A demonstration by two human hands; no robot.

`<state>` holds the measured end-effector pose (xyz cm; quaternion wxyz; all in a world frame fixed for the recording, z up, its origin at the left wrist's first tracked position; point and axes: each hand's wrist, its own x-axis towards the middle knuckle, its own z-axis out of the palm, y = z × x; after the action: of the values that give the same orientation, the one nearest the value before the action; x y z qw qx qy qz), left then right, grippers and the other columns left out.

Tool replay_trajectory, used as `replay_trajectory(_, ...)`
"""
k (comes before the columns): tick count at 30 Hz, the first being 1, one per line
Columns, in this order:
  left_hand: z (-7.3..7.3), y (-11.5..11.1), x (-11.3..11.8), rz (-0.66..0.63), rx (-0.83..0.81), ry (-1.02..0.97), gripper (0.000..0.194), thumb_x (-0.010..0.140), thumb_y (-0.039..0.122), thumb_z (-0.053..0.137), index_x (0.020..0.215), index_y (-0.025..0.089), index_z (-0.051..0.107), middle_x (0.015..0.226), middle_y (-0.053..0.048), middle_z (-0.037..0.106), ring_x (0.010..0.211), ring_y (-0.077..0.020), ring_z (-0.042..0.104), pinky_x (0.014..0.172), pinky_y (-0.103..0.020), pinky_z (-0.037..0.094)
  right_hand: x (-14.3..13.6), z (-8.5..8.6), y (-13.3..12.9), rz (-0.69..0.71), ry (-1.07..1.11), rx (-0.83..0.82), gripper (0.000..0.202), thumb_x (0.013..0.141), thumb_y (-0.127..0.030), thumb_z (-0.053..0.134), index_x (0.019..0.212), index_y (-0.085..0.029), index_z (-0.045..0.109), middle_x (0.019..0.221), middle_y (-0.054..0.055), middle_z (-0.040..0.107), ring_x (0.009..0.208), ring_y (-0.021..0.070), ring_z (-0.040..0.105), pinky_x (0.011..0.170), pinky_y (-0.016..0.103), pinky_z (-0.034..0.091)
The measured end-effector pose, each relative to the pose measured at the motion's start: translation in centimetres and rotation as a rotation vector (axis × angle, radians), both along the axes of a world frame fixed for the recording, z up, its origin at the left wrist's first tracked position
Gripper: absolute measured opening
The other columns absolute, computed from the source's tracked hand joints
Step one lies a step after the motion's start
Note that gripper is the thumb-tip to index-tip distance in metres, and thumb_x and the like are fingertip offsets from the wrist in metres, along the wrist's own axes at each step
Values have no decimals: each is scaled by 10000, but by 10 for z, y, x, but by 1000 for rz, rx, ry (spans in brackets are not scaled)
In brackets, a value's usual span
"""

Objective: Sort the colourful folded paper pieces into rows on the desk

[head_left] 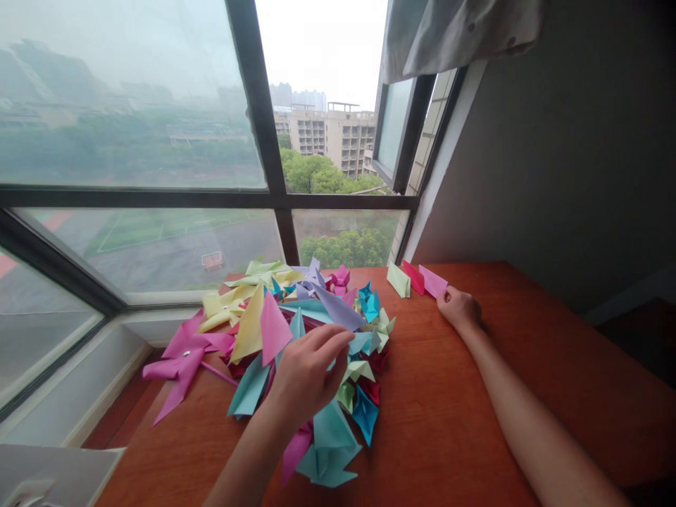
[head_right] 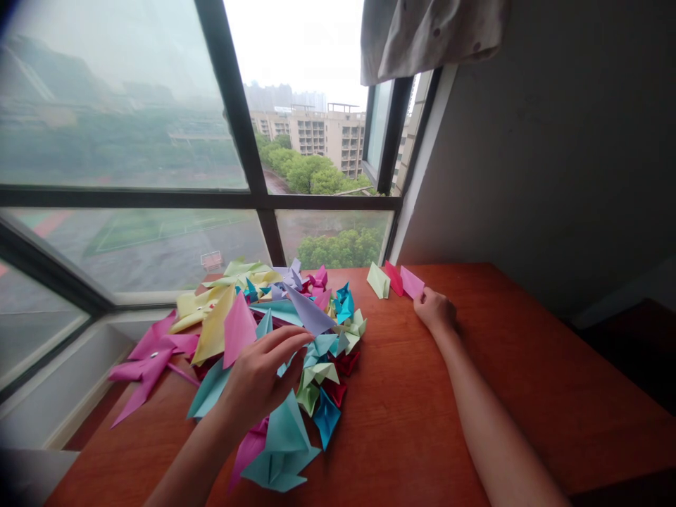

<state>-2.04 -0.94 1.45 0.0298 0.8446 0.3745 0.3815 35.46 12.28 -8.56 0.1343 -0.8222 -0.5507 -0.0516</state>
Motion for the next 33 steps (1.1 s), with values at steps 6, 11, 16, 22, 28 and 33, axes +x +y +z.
replay_trajectory(6, 1, 0, 1, 6, 5, 24, 237, 913, 155, 510, 1097, 212, 648, 1059, -88, 721, 905, -189, 697, 750, -287, 568, 3, 3, 5, -93, 14, 35, 301, 924, -333, 497, 975, -174, 748, 866, 130, 708, 714, 193, 600, 582, 256, 267)
replay_trajectory(11, 2, 0, 2, 8, 4, 19, 232, 922, 149, 509, 1097, 214, 647, 1058, -82, 726, 912, -195, 698, 747, -295, 570, 9, 7, 19, -146, 48, 17, 352, 937, -351, 455, 1014, -177, 751, 891, 152, 715, 746, 217, 632, 591, 257, 324)
replay_trajectory(16, 2, -1, 1, 5, -9, 15, 233, 924, 147, 514, 1106, 216, 643, 1063, -78, 722, 912, -194, 693, 752, -295, 563, 12, 6, 29, -130, 75, -33, 349, 917, -363, 485, 1082, -199, 746, 924, 158, 717, 797, 239, 656, 632, 269, 391)
replay_trajectory(22, 0, 0, -2, -2, -8, 12, 245, 916, 137, 521, 1122, 212, 630, 1079, -83, 713, 920, -197, 686, 755, -294, 552, 12, 3, 24, -94, 88, -52, 320, 907, -358, 509, 1070, -216, 745, 956, 149, 714, 811, 229, 651, 637, 265, 385)
replay_trajectory(28, -3, 2, -6, 7, -37, 11, 261, 920, 141, 525, 1147, 218, 629, 1122, -84, 700, 970, -197, 676, 780, -283, 541, 14, 1, 21, -94, 125, 4, 333, 915, -380, 492, 1019, -197, 750, 899, 146, 714, 750, 224, 631, 582, 268, 325)
replay_trajectory(33, 6, 1, -15, 124, -17, -41, 236, 930, 171, 520, 1119, 215, 655, 1036, -48, 712, 809, -136, 675, 714, -229, 512, 17, -5, 16, -118, 161, 121, 344, 927, -390, 486, 1045, -195, 744, 892, 131, 714, 713, 196, 593, 577, 266, 290)
